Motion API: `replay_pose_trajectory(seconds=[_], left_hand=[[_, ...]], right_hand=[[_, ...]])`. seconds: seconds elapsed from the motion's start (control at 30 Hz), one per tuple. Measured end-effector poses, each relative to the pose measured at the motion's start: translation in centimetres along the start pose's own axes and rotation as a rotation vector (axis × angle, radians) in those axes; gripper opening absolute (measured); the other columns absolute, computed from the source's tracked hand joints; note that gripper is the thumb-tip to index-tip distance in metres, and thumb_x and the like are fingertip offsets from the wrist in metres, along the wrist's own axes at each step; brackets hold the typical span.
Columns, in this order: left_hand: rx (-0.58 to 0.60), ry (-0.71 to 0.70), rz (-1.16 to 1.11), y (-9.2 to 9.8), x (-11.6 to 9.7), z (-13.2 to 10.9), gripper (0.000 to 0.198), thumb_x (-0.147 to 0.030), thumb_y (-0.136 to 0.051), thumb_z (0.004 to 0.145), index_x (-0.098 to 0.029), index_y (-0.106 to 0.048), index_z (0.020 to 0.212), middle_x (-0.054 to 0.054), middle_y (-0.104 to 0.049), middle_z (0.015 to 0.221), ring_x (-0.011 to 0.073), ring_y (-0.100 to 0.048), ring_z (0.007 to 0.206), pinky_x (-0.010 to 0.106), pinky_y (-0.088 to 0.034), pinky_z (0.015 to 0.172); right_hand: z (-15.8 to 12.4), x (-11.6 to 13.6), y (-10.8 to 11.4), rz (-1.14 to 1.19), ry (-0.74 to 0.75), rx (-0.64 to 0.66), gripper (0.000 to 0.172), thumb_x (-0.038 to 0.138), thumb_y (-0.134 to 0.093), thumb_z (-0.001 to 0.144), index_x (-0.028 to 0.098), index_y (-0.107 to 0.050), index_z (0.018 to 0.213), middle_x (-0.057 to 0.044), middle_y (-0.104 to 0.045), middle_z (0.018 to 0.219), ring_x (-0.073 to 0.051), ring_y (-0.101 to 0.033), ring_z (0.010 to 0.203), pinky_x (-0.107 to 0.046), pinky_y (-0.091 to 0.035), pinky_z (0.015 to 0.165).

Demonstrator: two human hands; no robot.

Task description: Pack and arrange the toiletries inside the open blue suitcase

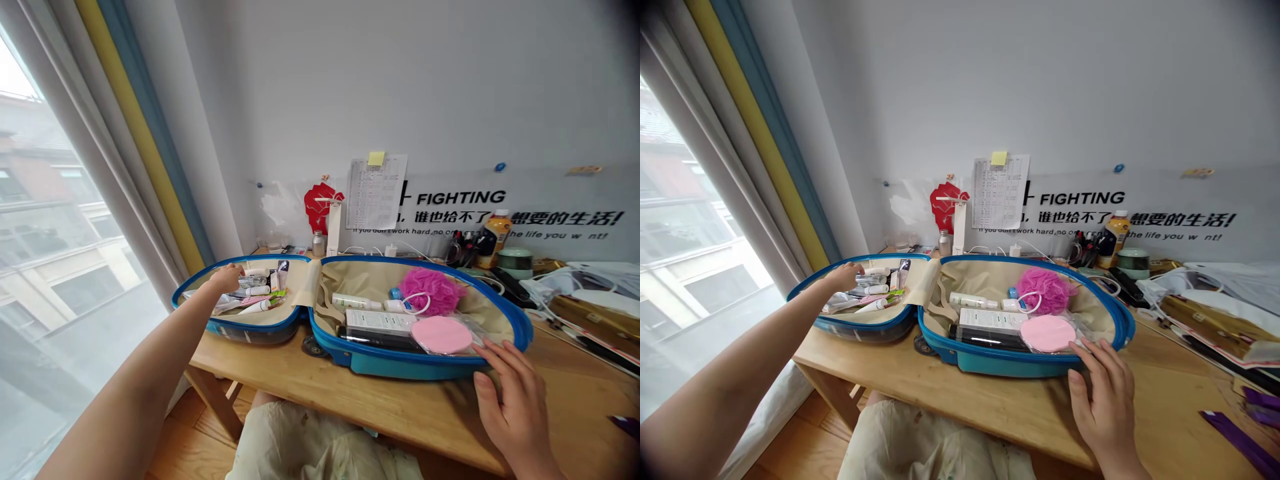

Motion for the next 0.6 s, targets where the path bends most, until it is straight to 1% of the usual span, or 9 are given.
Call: replay_pose_trajectory(seconds=[0.07, 0.17, 0.3, 0.43, 0.6], left_hand=[[0.025, -0.033, 0.018, -1.0, 0.3, 0.1, 0.06, -0.019, -0.06, 0.068, -0.021, -0.057, 0.128, 0.015, -0.059, 0.13, 0.0307, -0.053, 0.126, 0.038, -0.043, 0.103], [0.046, -0.08, 0.037, -1.6, 0.1, 0.7, 0.063, -0.02, -0.061, 0.068, -0.019, -0.054, 0.131, 0.016, -0.058, 0.134, 0.0303, -0.051, 0.129, 0.038, -0.04, 0.106], [0.063, -0.12, 0.045, -1.9, 0.0, 1.6, 0.059, -0.027, -0.063, 0.069, -0.019, -0.054, 0.127, 0.017, -0.059, 0.132, 0.0311, -0.055, 0.125, 0.039, -0.044, 0.102], [0.089, -0.143, 0.036, -2.1, 0.2, 2.0, 0.061, -0.03, -0.062, 0.067, -0.02, -0.055, 0.126, 0.014, -0.064, 0.126, 0.0282, -0.062, 0.114, 0.033, -0.049, 0.094], [0.096, -0.178, 0.035, -2.1, 0.3, 2.2, 0.065, -0.032, -0.06, 0.065, -0.018, -0.055, 0.128, 0.015, -0.061, 0.129, 0.0283, -0.061, 0.116, 0.032, -0.05, 0.093]], right_hand=[[0.1, 0.2, 0.0, -0.005, 0.016, -0.006, 0.037, 0.032, -0.042, 0.094, 0.022, -0.057, 0.126, -0.014, -0.062, 0.121, -0.034, -0.051, 0.127, -0.053, -0.041, 0.106], [0.2, 0.3, 0.1, -0.01, 0.026, -0.018, 0.037, 0.032, -0.043, 0.094, 0.021, -0.057, 0.126, -0.014, -0.062, 0.121, -0.034, -0.051, 0.128, -0.054, -0.041, 0.105], [0.2, 0.4, 0.0, -0.028, 0.027, -0.016, 0.037, 0.032, -0.043, 0.093, 0.021, -0.057, 0.127, -0.014, -0.061, 0.121, -0.032, -0.051, 0.127, -0.052, -0.041, 0.105], [0.2, 0.4, -0.1, -0.05, 0.031, -0.011, 0.038, 0.03, -0.044, 0.093, 0.022, -0.056, 0.128, -0.013, -0.061, 0.123, -0.031, -0.051, 0.128, -0.051, -0.041, 0.106], [0.3, 0.4, 0.0, -0.083, 0.044, -0.023, 0.037, 0.029, -0.044, 0.093, 0.02, -0.056, 0.126, -0.014, -0.062, 0.12, -0.031, -0.051, 0.127, -0.05, -0.041, 0.105]])
Point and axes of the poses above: each hand's wrist, its own z-axis towards the middle knuckle, its own y-axis out of the back of the hand, x = y × z, the point moved 6 cm from there along z, towards the middle knuckle
